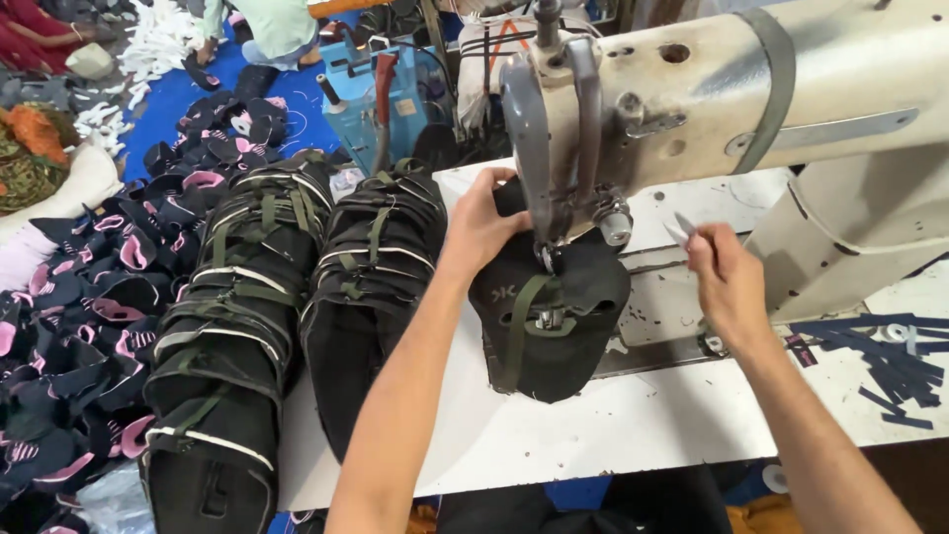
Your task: The person sorts through a pile of black sandals with green straps, selecting pairs and placing them on a table. They then use a sewing machine to stitch the straps onto the sandals, guiding the material under the needle and cutting the thread after each piece.
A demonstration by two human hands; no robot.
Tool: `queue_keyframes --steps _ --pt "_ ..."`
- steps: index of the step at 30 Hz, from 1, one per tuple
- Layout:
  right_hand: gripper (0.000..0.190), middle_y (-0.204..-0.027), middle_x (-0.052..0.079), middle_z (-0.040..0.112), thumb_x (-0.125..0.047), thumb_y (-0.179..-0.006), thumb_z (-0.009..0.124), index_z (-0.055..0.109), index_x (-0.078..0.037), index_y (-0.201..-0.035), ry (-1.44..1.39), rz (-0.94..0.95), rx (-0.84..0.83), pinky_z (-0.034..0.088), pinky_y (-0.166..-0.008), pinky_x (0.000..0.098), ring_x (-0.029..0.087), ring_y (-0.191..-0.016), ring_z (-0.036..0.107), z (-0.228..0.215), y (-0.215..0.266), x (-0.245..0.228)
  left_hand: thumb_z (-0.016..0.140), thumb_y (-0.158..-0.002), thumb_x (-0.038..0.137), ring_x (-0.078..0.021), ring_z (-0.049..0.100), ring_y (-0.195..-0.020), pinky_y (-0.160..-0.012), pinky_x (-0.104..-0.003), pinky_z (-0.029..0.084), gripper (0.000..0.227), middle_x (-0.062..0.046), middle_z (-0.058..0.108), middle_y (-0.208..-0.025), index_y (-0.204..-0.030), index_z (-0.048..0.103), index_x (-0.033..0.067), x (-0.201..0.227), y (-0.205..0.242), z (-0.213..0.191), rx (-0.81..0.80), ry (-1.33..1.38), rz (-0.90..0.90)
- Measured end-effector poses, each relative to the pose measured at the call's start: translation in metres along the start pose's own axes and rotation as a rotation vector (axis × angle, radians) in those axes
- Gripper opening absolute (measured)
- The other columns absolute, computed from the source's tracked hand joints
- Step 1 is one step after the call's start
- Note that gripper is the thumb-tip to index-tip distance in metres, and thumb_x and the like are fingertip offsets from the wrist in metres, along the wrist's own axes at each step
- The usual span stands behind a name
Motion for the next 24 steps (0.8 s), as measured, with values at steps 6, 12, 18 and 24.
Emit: queue_keyframes --steps 6,12,18,24 --pt "0.015 -0.099 0.009 0.073 -0.022 -0.093 0.07 0.071 -0.01 -0.102 0.491 -0.677 0.07 0.042 -0.093 0.0489 0.029 -0.1 0.065 -0.012 0.025 -0.172 0.094 -0.062 0.009 -0.0135 0.06 -0.079 -0.075 -0.028 0.052 0.054 -0.006 0.066 -0.086 -0.102 0.058 0.0033 -0.027 -0.01 0.036 -0.058 0.197 -0.168" --pt "0.025 -0.119 0.012 0.071 -0.025 -0.085 0.069 0.071 -0.014 -0.108 0.656 -1.177 0.063 0.044 -0.104 0.0468 0.036 -0.116 0.062 0.044 0.034 -0.202 0.093 -0.064 0.008 -0.0114 0.063 -0.075 -0.072 -0.027 0.054 0.049 -0.003 0.068 -0.082 -0.097 0.058 0.0048 -0.026 -0.011 0.026 -0.006 0.201 -0.194" --pt "0.033 -0.11 0.008 0.073 -0.013 -0.088 0.064 0.072 -0.029 -0.116 0.962 -1.229 -0.124 0.056 -0.074 0.0432 0.03 -0.093 0.069 0.068 0.041 -0.184 0.093 -0.066 0.009 -0.0233 0.064 -0.084 -0.078 -0.034 0.054 0.05 -0.011 0.067 -0.091 -0.104 0.06 0.0037 -0.039 -0.011 -0.008 0.308 0.086 -0.169" --pt "0.028 -0.083 0.015 0.071 -0.037 -0.102 0.067 0.069 -0.013 -0.115 0.394 -0.164 -0.147 0.053 -0.073 0.0458 0.036 -0.079 0.068 0.025 0.004 -0.024 0.082 -0.077 0.006 -0.0394 0.057 -0.111 -0.096 -0.045 0.048 0.057 -0.018 0.062 -0.119 -0.128 0.058 0.0019 0.081 0.058 -0.072 0.241 -0.09 0.188"
Point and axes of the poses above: each hand's wrist, its own y-axis away from the middle knuckle, its own z-axis out of the palm, x = y × z, the point moved 9 cm from there along -y, towards the middle knuckle
